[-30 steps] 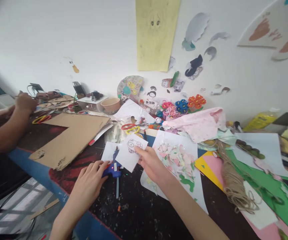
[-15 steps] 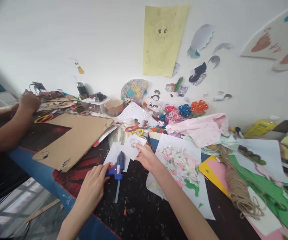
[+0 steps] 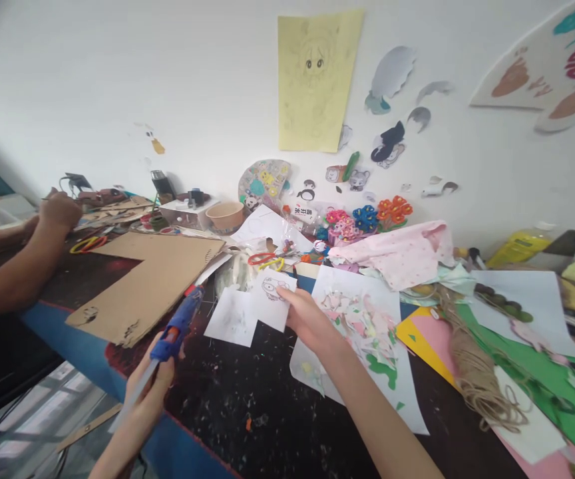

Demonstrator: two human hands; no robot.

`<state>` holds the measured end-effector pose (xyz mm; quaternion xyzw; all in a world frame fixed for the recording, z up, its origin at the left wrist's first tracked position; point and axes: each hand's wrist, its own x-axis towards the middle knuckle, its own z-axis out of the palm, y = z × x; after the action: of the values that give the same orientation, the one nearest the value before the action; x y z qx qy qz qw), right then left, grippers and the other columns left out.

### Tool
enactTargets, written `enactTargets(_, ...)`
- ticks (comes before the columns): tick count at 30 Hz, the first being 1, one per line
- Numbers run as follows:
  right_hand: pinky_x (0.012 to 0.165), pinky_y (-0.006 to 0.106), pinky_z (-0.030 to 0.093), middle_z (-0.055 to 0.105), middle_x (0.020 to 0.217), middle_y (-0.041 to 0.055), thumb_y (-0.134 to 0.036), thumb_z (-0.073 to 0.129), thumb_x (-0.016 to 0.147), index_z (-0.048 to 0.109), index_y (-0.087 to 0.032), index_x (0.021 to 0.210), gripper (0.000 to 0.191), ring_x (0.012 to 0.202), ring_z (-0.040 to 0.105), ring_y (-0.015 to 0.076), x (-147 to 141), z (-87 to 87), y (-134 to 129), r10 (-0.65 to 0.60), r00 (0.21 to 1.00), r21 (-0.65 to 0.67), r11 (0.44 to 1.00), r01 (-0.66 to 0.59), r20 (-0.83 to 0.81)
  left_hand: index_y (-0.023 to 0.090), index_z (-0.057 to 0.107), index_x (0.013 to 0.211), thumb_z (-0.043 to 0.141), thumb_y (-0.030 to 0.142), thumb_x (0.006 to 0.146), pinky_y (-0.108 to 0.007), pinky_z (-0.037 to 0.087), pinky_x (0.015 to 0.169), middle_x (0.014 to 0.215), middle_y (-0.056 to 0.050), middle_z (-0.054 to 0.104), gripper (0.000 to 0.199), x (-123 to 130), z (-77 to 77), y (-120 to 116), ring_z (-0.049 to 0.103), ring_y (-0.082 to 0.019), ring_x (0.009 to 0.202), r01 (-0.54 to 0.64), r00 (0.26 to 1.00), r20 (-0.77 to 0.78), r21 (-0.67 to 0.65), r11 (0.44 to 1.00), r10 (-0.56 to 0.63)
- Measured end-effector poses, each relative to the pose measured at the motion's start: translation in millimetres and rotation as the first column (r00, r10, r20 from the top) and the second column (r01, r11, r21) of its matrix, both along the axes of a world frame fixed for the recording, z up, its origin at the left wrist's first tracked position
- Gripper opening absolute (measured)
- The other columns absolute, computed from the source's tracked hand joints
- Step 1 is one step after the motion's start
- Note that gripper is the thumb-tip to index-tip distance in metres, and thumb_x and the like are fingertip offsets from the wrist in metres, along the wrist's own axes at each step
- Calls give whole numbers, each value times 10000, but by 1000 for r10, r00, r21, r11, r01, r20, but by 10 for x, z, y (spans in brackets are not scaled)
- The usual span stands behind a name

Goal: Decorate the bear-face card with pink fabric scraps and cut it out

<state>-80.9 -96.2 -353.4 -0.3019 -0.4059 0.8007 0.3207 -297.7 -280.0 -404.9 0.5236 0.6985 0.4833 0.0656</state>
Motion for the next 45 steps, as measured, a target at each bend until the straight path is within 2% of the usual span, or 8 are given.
enactTargets(6,506,227,388,584,632,-24,-480,771,752,582,-183,663,363,563,523,105,568,27,-186,-155,937,248,966,77,313,161,589,1257,585,433,905,-329,532,961,1213,-107,677,445,316,-41,125,646,-239,1129,155,925,353,-13,988,-141)
enactTargets(11,449,254,285,470,505,-41,-550,666,809,512,-198,604,435,450,433,111,699,-227,-135,-121,805,400,904,-153,581,130,707,951,585,383,903,-276,563,738,848,-74,732,285,669,85,295,691,-195,776,259,952,175,-25,965,-251)
enactTargets(13,512,279,340,503,522,-16,-487,621,857,521,-196,587,409,503,493,146,669,-288,-81,-251,698,565,783,-261,671,135,713,921,568,341,914,-251,546,659,740,-46,711,252,752,122,355,662,-167,664,311,947,88,-34,950,-308)
enactTargets(16,697,349,431,656,811,65,-335,625,873,667,-184,868,157,794,608,243,623,-308,-18,-590,546,802,490,-342,594,146,708,1030,571,303,916,-243,543,633,732,-35,707,237,790,112,406,637,-150,604,315,949,-15,-29,949,-316)
enactTargets(20,853,389,450,655,1125,103,-248,598,912,642,-216,1143,237,1054,590,265,606,-293,31,-506,647,819,290,-495,570,144,691,1122,580,274,912,-256,571,697,828,-54,734,271,702,16,376,652,-150,623,234,970,-55,-35,972,-236)
enactTargets(24,752,348,447,685,971,75,-254,616,910,694,-196,908,97,904,632,230,566,-333,69,-369,625,723,271,-636,688,161,692,1103,595,247,902,-246,586,771,922,-51,752,240,578,-72,290,709,-171,762,210,976,-48,-29,977,-211)
enactTargets(33,611,331,337,678,878,72,-292,593,936,655,-175,793,195,771,613,210,482,-386,59,-507,531,667,125,-734,679,213,657,1212,641,265,879,-216,604,762,1092,-44,757,338,469,-138,166,746,-203,899,278,949,-136,-62,958,-285)
enactTargets(45,541,327,246,665,754,38,-312,652,887,641,-189,730,200,672,579,188,435,-340,40,-578,470,610,62,-790,667,237,622,1253,652,221,871,-216,587,834,1160,-35,736,384,464,-188,98,736,-192,967,287,948,-112,-99,953,-298)
